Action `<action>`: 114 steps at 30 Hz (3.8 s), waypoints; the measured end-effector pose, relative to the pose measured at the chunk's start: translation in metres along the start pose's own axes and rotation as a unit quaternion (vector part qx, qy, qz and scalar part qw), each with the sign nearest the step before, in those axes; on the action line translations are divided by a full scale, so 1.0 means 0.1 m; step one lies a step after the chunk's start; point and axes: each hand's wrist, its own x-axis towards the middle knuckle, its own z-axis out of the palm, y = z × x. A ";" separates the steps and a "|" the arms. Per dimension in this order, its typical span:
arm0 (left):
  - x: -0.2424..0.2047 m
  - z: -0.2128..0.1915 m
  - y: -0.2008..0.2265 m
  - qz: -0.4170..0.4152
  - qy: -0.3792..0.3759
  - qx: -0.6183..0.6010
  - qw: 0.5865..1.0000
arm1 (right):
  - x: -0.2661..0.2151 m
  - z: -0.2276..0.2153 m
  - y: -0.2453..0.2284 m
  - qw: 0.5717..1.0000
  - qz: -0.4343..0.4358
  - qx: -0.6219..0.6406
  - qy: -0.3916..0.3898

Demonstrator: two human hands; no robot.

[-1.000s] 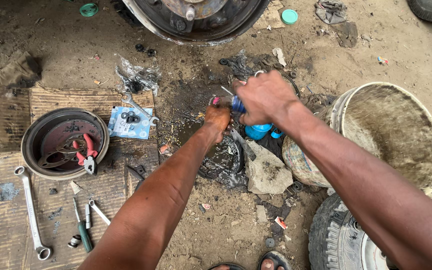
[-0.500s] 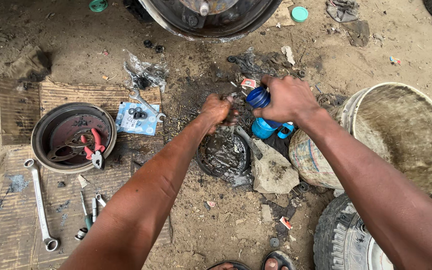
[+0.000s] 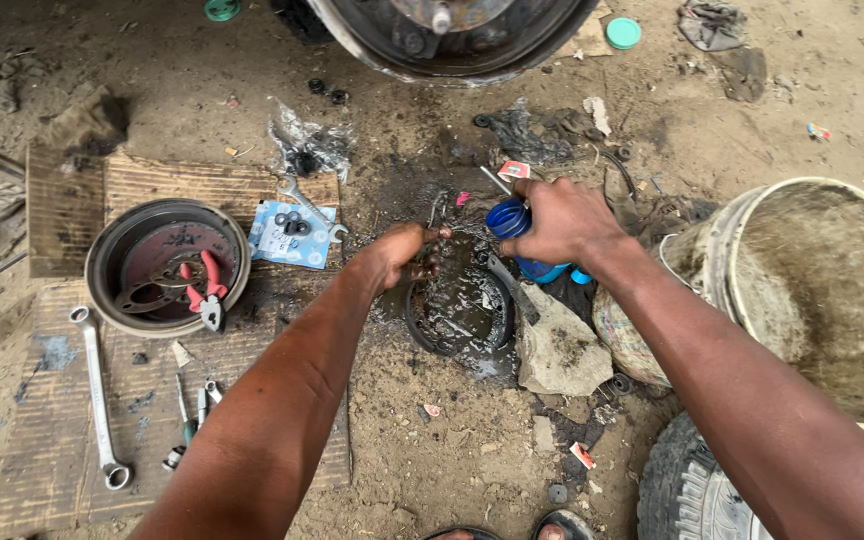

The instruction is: The person handles a brake shoe and related hardware by hand and using a metal strip to scrape and clean the parts.

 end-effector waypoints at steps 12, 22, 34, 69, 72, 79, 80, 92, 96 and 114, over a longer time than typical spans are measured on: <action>-1.07 -0.75 -0.03 -0.048 0.074 0.378 0.922 | 0.16 0.36 -0.60 0.997 -0.066 0.024 0.016; -0.91 -1.34 -0.59 -0.105 0.205 0.301 0.925 | 0.32 0.60 -0.69 0.996 -0.061 0.009 -0.066; -0.33 -1.66 -1.10 -0.159 0.460 0.158 0.859 | 0.40 0.79 -0.63 0.995 -0.065 0.033 -0.066; -0.41 0.79 -0.29 0.070 -0.017 0.583 0.809 | -0.43 0.49 0.63 0.986 0.081 0.146 -0.004; -0.35 0.59 -0.32 0.045 0.022 0.357 0.933 | -0.48 0.53 0.66 0.987 0.096 0.122 -0.047; -0.05 0.50 -0.49 0.116 0.048 0.337 0.933 | -0.49 0.52 0.64 0.975 0.153 0.064 -0.149; -0.05 0.53 -0.48 0.136 0.040 0.336 0.931 | -0.49 0.50 0.63 0.975 0.153 0.063 -0.149; -0.35 0.61 -0.21 0.156 0.048 0.432 0.887 | -0.35 0.34 0.12 0.985 0.078 -0.016 -0.151; -0.14 0.58 -0.20 0.123 0.023 0.337 0.933 | -0.13 0.76 -0.06 0.992 -0.085 -0.075 -0.058; -0.14 0.01 -0.45 0.087 0.008 0.028 0.996 | 0.20 1.16 0.00 0.974 -0.073 0.215 0.024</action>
